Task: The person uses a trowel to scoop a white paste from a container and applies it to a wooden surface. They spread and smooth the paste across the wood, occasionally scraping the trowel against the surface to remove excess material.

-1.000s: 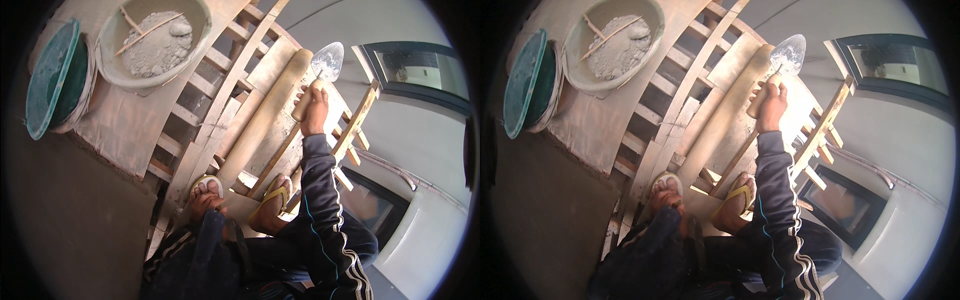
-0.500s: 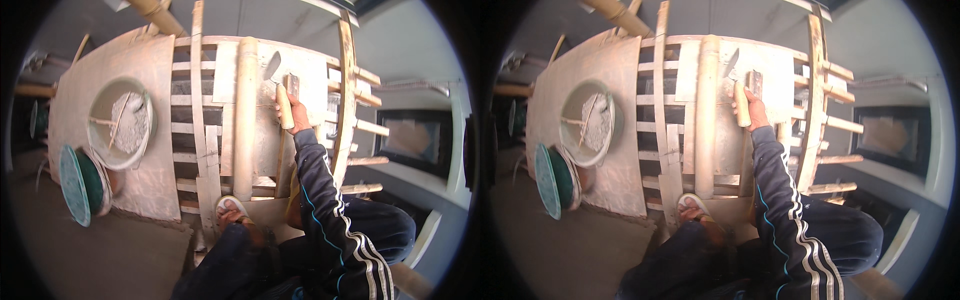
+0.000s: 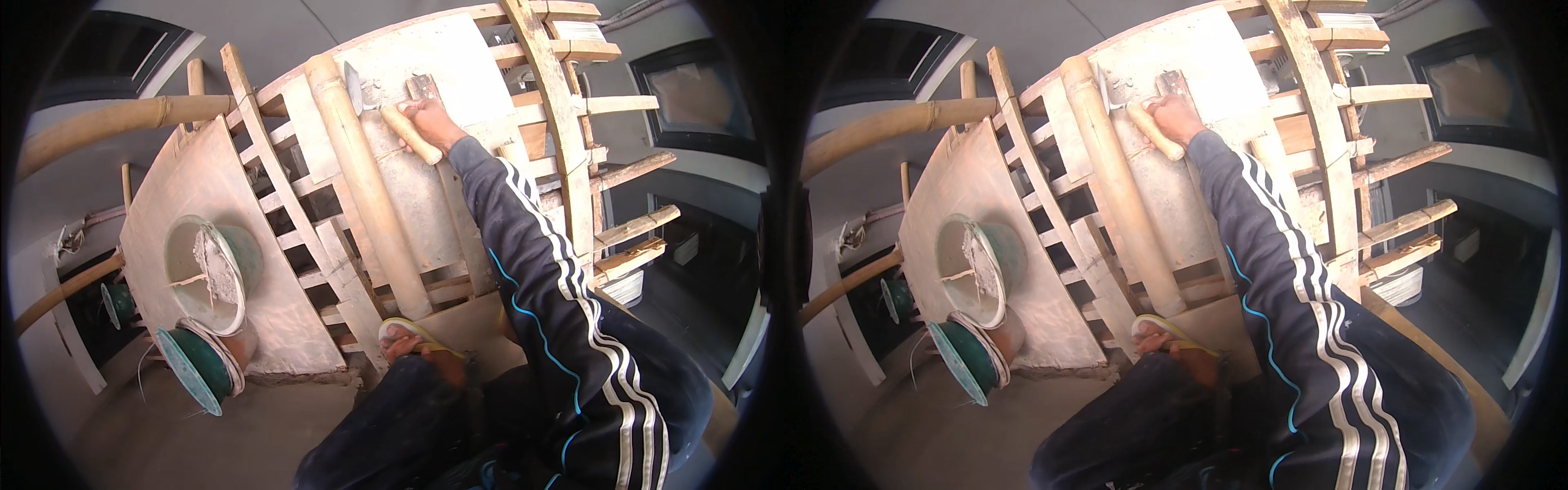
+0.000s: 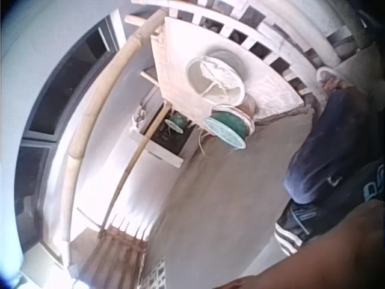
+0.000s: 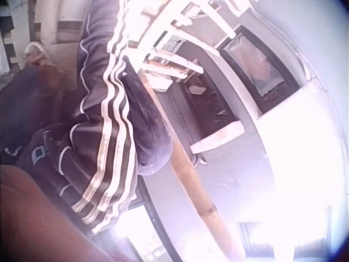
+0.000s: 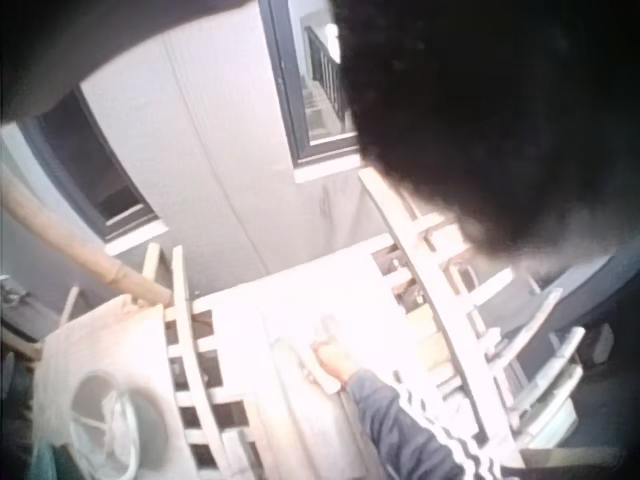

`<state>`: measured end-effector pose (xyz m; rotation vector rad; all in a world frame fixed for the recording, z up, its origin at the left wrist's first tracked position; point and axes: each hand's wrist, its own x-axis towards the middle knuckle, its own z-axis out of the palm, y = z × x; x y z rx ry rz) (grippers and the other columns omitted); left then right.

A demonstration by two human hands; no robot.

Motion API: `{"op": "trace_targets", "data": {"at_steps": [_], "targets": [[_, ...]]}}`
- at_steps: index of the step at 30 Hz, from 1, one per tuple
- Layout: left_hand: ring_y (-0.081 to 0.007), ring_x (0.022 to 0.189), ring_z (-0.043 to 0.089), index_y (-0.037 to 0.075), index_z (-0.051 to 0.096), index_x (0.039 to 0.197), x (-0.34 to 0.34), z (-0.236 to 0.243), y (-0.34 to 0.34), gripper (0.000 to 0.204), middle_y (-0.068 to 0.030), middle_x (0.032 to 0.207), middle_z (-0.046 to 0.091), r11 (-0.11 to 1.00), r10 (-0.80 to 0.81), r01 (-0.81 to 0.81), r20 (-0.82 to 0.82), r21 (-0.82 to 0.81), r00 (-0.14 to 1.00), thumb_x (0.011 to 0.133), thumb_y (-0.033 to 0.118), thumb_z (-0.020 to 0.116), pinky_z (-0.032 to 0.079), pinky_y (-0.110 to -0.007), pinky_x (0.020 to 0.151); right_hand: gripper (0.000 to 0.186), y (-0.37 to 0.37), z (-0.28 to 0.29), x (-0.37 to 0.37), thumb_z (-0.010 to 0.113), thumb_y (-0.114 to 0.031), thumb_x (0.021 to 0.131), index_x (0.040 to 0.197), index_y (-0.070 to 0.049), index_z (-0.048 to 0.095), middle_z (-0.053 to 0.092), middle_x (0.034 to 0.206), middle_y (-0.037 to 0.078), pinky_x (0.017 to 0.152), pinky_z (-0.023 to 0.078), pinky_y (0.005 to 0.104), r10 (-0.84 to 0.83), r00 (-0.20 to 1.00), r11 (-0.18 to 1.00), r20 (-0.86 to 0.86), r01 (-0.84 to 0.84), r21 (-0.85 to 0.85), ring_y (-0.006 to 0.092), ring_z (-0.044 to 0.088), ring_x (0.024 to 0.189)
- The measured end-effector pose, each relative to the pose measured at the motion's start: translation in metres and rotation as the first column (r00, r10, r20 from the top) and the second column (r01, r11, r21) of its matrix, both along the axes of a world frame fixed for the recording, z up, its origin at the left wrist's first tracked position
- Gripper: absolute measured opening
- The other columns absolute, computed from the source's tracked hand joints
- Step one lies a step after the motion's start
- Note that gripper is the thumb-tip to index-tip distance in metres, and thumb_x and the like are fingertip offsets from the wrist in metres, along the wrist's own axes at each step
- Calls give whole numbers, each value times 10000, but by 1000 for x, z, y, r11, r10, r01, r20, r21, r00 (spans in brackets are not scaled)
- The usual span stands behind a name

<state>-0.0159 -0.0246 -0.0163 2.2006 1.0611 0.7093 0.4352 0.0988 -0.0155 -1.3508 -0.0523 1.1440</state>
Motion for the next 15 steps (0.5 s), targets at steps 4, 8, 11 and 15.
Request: {"op": "trace_targets", "data": {"at_steps": [4, 8, 11, 15], "targets": [[-193, 897, 581, 126, 655, 906, 0, 1, -1, 212, 5, 856, 630, 1000, -2, 2, -1, -4, 1000, 811, 315, 653, 426, -376, 930, 379, -2, -10, 5, 418, -210, 1003, 1212, 88, 525, 624, 844, 164, 475, 519, 284, 119, 967, 990, 224, -101, -94, 176, 598, 538], [-196, 890, 582, 122, 655, 901, 0, 1, -3, 212, 2, 849, 630, 1000, 27, -27, -7, -12, 1000, 820, 317, 647, 428, -371, 928, 387, 3, -10, -8, 420, -211, 995, 1238, 53, 564, 657, 831, 174, 502, 527, 279, 271, 796, 947, 541, -118, -300, 159, 619, 556], [-198, 885, 583, 119, 656, 898, 5, 8, 5, 213, 0, 844, 630, 999, -44, 44, -22, 6, 999, 826, 319, 642, 429, -368, 926, 388, -6, -10, -12, 426, -219, 994, 1257, 32, 562, 665, 808, 162, 508, 532, 278, 324, 632, 917, 704, -26, -398, 161, 616, 536], [-205, 871, 582, 117, 660, 881, -8, -14, -2, 214, -4, 830, 637, 996, 42, -41, -8, 85, 999, 832, 323, 627, 428, -369, 932, 382, -10, 13, -13, 437, -220, 992, 1251, 28, 570, 668, 789, 163, 516, 539, 302, 200, 867, 946, 457, -49, -321, 166, 603, 505]]}}
